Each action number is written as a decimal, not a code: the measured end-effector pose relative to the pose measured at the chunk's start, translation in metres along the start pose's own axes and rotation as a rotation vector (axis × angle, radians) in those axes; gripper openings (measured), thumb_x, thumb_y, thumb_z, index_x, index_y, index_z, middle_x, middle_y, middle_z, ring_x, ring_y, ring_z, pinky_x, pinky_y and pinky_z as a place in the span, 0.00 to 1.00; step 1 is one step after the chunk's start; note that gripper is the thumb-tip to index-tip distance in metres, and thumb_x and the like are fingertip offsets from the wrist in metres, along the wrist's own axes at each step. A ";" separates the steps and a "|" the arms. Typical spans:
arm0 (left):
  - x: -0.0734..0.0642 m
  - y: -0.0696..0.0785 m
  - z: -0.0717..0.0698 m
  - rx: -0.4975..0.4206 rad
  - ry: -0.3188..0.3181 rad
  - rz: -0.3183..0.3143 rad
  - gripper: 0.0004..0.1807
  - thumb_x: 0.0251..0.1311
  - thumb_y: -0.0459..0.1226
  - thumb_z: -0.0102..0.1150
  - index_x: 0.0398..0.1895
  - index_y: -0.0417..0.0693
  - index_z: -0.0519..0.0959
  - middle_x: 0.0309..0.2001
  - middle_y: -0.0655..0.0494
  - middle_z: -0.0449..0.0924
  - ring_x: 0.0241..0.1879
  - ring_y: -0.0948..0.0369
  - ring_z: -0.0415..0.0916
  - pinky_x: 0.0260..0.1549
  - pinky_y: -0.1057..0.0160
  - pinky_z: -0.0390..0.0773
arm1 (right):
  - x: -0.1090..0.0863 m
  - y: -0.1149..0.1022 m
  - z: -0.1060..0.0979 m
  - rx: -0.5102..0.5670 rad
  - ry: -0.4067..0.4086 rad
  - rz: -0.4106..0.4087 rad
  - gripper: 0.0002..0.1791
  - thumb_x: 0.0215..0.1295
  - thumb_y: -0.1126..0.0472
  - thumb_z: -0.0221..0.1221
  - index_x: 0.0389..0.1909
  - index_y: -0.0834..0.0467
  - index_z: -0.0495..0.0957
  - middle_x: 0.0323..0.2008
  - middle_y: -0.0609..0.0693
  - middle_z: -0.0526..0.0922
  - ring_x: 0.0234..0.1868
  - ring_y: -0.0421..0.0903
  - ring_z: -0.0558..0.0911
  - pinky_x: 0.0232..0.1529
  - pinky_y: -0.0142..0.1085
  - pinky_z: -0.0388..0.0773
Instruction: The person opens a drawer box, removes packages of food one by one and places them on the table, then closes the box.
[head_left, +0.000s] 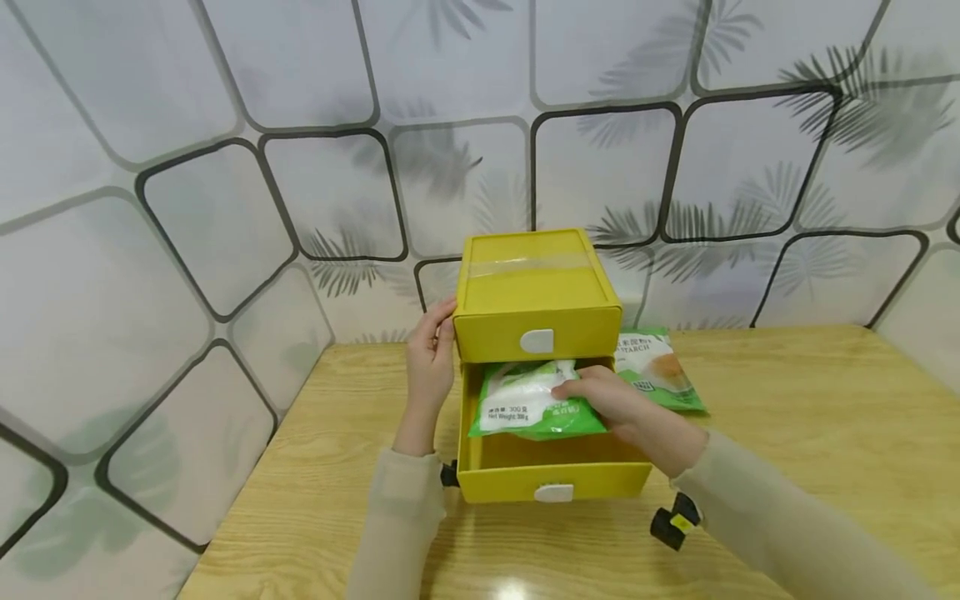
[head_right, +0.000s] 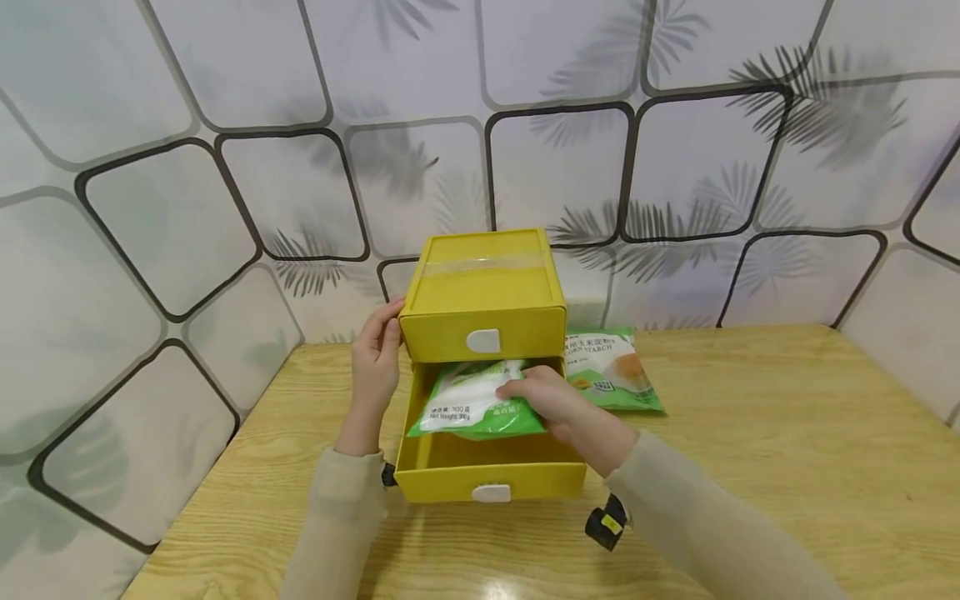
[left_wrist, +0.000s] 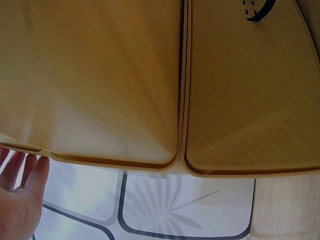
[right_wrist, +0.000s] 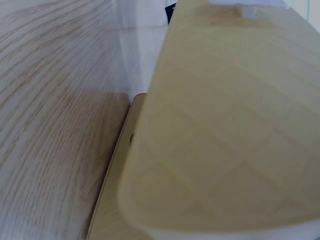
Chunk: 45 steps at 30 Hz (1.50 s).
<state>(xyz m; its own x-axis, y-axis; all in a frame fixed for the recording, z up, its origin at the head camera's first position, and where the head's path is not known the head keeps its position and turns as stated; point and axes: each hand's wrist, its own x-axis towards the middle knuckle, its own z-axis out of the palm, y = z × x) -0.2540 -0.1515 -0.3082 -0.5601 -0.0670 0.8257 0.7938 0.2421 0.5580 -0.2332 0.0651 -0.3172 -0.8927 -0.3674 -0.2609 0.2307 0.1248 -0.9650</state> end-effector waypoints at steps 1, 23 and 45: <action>-0.001 0.000 0.000 0.005 -0.005 -0.012 0.13 0.60 0.20 0.40 0.46 0.23 0.71 0.49 0.32 0.70 0.52 0.45 0.66 0.36 0.69 0.74 | -0.002 -0.001 0.000 -0.009 0.008 0.001 0.19 0.59 0.64 0.53 0.46 0.73 0.65 0.28 0.51 0.76 0.25 0.40 0.76 0.29 0.31 0.75; -0.002 0.000 0.000 0.006 0.002 -0.035 0.13 0.60 0.21 0.40 0.46 0.23 0.71 0.49 0.32 0.70 0.52 0.45 0.66 0.34 0.68 0.73 | -0.040 -0.014 0.012 0.008 0.006 -0.053 0.19 0.60 0.65 0.51 0.47 0.74 0.65 0.23 0.50 0.78 0.19 0.38 0.77 0.24 0.30 0.75; 0.000 0.001 0.000 0.008 0.001 -0.040 0.13 0.61 0.22 0.40 0.46 0.24 0.71 0.49 0.32 0.70 0.52 0.46 0.66 0.28 0.56 0.74 | -0.063 -0.020 0.001 0.066 -0.083 -0.077 0.20 0.60 0.62 0.52 0.49 0.72 0.63 0.31 0.52 0.79 0.27 0.41 0.80 0.30 0.33 0.77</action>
<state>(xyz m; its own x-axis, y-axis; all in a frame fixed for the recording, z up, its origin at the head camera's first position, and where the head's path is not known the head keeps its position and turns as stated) -0.2534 -0.1510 -0.3075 -0.5911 -0.0781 0.8028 0.7688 0.2466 0.5901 -0.1808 0.0851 -0.2813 -0.8745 -0.4485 -0.1846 0.1902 0.0330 -0.9812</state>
